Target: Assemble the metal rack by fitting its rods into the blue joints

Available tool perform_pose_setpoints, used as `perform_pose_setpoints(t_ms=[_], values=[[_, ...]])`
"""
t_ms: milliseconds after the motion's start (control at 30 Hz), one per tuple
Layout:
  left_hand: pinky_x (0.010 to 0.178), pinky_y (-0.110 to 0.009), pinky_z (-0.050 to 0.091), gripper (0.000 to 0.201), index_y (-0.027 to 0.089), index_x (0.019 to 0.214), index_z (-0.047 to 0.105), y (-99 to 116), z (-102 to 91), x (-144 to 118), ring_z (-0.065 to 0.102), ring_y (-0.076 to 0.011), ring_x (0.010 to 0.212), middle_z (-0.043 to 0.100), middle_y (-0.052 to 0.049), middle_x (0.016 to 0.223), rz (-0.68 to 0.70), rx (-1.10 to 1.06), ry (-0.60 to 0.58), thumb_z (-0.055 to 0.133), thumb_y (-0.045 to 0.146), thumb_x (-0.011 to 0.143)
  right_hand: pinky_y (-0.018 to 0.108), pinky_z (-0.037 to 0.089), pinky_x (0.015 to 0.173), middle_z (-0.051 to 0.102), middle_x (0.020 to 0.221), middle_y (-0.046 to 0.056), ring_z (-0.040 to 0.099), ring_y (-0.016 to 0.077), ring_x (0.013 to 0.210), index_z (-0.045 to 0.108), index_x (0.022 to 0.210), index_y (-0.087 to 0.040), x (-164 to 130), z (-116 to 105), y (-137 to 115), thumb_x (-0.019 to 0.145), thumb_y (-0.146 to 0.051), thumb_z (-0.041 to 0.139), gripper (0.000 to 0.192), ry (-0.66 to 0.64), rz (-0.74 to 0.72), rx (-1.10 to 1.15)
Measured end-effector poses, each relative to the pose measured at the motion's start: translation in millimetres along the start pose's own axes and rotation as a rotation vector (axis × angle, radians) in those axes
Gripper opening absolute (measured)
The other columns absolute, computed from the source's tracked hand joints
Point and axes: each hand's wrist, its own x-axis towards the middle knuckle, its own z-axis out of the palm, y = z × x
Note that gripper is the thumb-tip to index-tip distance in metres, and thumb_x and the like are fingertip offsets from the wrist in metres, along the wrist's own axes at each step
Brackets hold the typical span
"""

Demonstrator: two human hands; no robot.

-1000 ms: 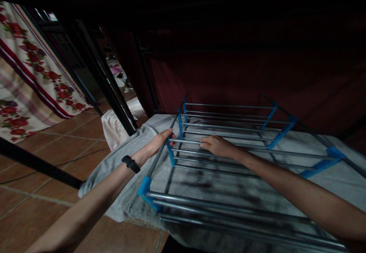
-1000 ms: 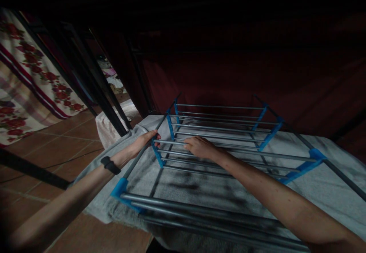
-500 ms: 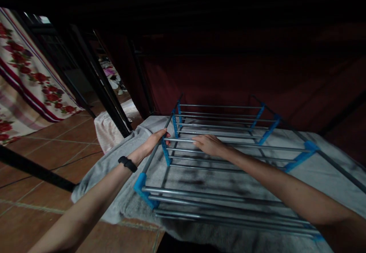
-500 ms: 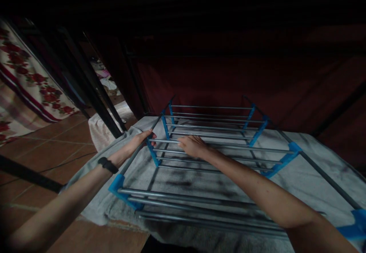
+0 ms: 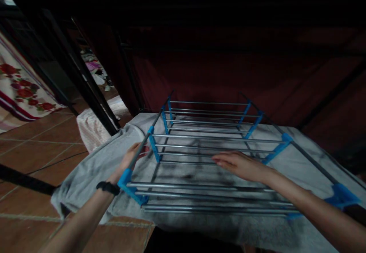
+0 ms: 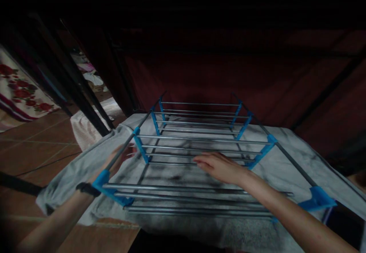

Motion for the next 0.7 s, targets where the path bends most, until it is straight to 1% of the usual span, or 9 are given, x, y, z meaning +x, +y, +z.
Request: perform_pose_setpoints(t_ms=[67,100,200,267,333,433,500,600,700], values=[[0.085,-0.043,0.055,0.051,0.022,0.095,0.064,-35,-14.0,-8,0.069,-0.0282,0.088,0.073,-0.005,0.081,-0.069,0.068,0.01,0.082,0.053,0.058,0.034,0.048,0.099,0.066,0.124,0.004,0.062,0.0196,0.114,0.063,0.125,-0.029,-34,-5,8,0.101,-0.04,0.04,0.036,0.028,0.079,0.007],[0.086,-0.045,0.056,0.056,0.025,0.091,0.064,-52,-20.6,-8,0.07,-0.03,0.089,0.074,-0.003,0.079,-0.123,0.136,0.021,0.084,0.057,0.05,0.034,0.048,0.099,0.067,0.124,0.004,0.062,0.0203,0.114,0.064,0.124,-0.029,-52,-8,14,0.101,-0.041,0.04,0.036,0.099,0.127,0.012],[0.092,-0.045,0.056,0.062,0.041,0.091,0.063,-90,-33.8,-1,0.069,-0.0289,0.103,0.077,0.011,0.088,-0.124,0.27,-0.013,0.078,0.075,0.041,0.037,0.049,0.099,0.068,0.118,0.008,0.063,0.0223,0.111,0.067,0.117,-0.025,-106,-19,48,0.099,-0.044,0.043,0.035,0.515,0.329,0.037],[0.094,-0.044,0.055,0.067,0.049,0.088,0.061,-99,-33.9,6,0.068,-0.0271,0.107,0.075,0.021,0.085,-0.107,0.363,-0.071,0.075,0.081,0.03,0.042,0.049,0.098,0.069,0.115,0.009,0.064,0.0245,0.109,0.066,0.114,-0.022,-140,-27,73,0.097,-0.047,0.046,0.037,0.853,0.493,-0.006],[0.1,-0.042,0.053,0.068,0.048,0.092,0.061,-95,-27.4,9,0.066,-0.0263,0.113,0.076,0.022,0.093,-0.046,0.441,-0.099,0.072,0.084,0.035,0.046,0.05,0.098,0.069,0.115,0.012,0.064,0.027,0.108,0.064,0.116,-0.02,-165,-35,89,0.095,-0.05,0.047,0.04,1.03,0.615,-0.085],[0.105,-0.039,0.049,0.06,0.042,0.098,0.065,-84,-13.0,11,0.064,-0.0256,0.117,0.076,0.014,0.106,0.028,0.475,-0.124,0.064,0.084,0.055,0.046,0.048,0.1,0.068,0.118,0.011,0.063,0.0273,0.111,0.066,0.118,-0.022,-181,-56,82,0.093,-0.05,0.052,0.04,0.857,0.58,-0.167],[0.102,-0.039,0.051,0.053,0.043,0.093,0.066,-84,-5.6,14,0.067,-0.0245,0.112,0.076,0.016,0.101,0.034,0.475,-0.168,0.063,0.083,0.058,0.043,0.047,0.102,0.068,0.121,0.008,0.063,0.0258,0.112,0.067,0.118,-0.024,-185,-75,67,0.093,-0.049,0.053,0.037,0.77,0.525,-0.18],[0.098,-0.041,0.054,0.045,0.046,0.084,0.067,-93,-0.5,21,0.071,-0.0235,0.1,0.076,0.02,0.089,0.077,0.545,-0.221,0.06,0.083,0.059,0.043,0.046,0.104,0.069,0.118,0.007,0.063,0.0255,0.112,0.069,0.115,-0.026,-199,-94,59,0.092,-0.053,0.054,0.039,0.907,0.586,-0.128],[0.09,-0.038,0.057,0.036,0.045,0.085,0.068,-98,2.3,28,0.073,-0.021,0.094,0.076,0.02,0.088,0.195,0.738,-0.245,0.049,0.074,0.075,0.045,0.049,0.101,0.072,0.113,0.008,0.065,0.0267,0.105,0.072,0.11,-0.023,-226,-84,88,0.087,-0.06,0.058,0.046,0.985,0.721,0.099]])
